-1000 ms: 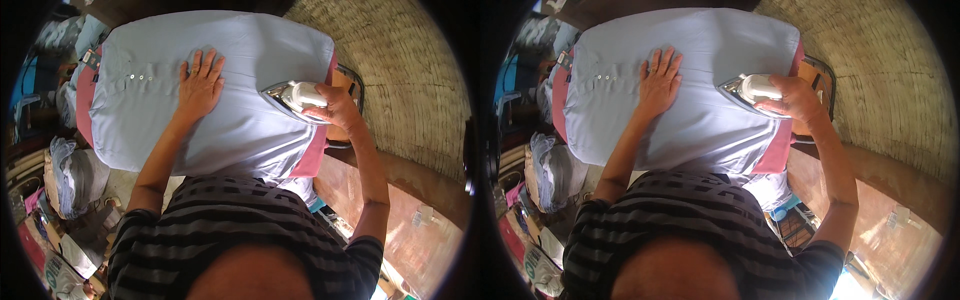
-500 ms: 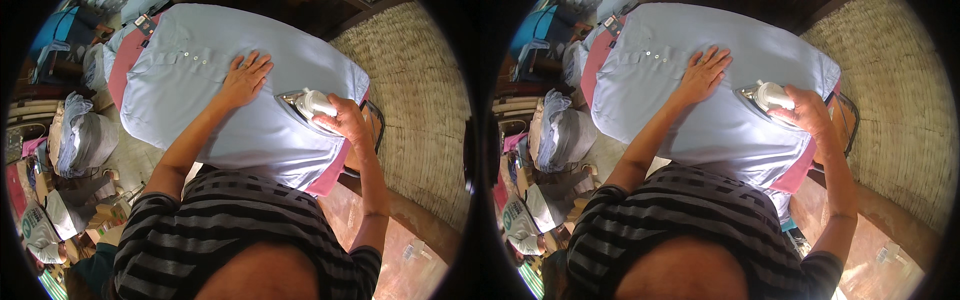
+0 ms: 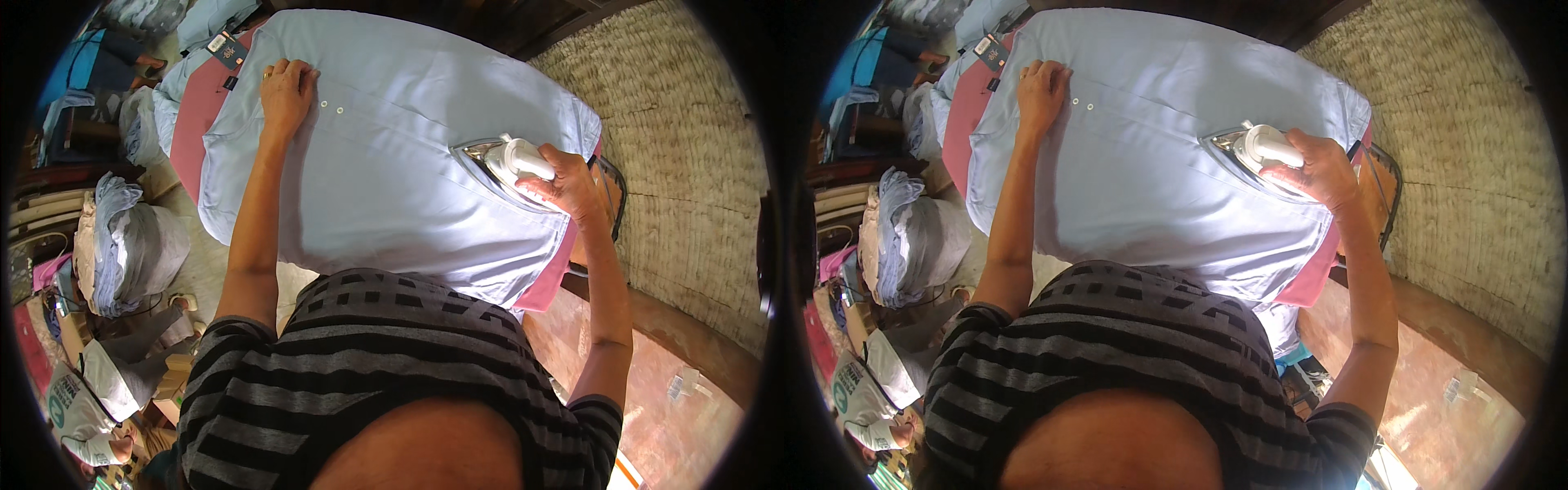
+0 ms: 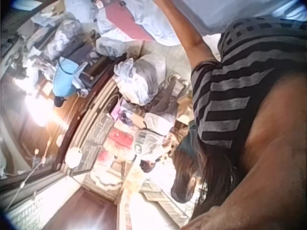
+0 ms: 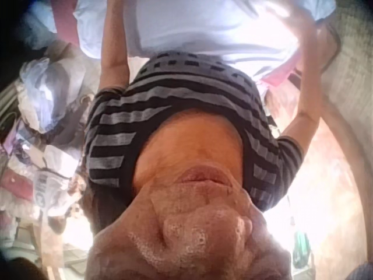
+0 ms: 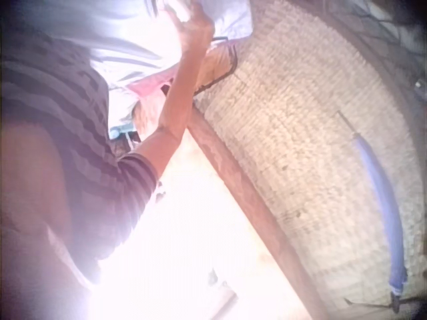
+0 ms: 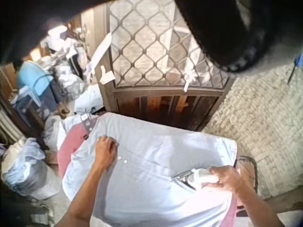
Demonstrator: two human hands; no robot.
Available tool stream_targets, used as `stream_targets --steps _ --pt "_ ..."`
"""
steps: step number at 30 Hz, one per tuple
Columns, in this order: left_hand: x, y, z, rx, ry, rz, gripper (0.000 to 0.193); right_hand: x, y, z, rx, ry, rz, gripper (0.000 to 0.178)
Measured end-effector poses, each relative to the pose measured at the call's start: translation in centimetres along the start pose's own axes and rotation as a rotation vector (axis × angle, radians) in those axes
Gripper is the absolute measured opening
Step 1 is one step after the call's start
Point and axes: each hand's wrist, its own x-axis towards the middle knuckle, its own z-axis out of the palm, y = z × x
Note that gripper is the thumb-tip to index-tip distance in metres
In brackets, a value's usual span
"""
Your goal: The person irons a blue shirt on a pink ironing board using an iron, then picks up the shirt, shakes it, and begins to fold it on the board.
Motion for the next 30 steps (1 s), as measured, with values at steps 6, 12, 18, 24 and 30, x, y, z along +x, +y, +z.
stream_targets --steps 6,12,18,24,30 --pt "-0.2 -1.1 0.4 -0.240 0.060 -0.100 0.011 0.8 -0.5 -0.3 -0.013 -0.071 0.128 0.049" --pt "-0.4 -1.6 -0.3 -0.341 0.126 -0.137 0.013 3.0 -2.6 1.2 0.016 -0.062 0.052 0.048" --pt "-1.2 -3.8 -1.1 -0.053 0.215 -0.126 0.031 5.2 -4.2 2.8 0.031 0.018 -0.035 0.046" --pt "-0.1 -4.7 -0.6 -0.033 0.177 -0.302 0.032 5.8 -4.8 3.0 0.106 -0.029 -0.006 0.044" --pt "-0.5 -4.1 -1.8 -0.569 0.262 -0.493 0.007 6.8 -5.7 2.3 0.018 -0.087 -0.002 0.048"
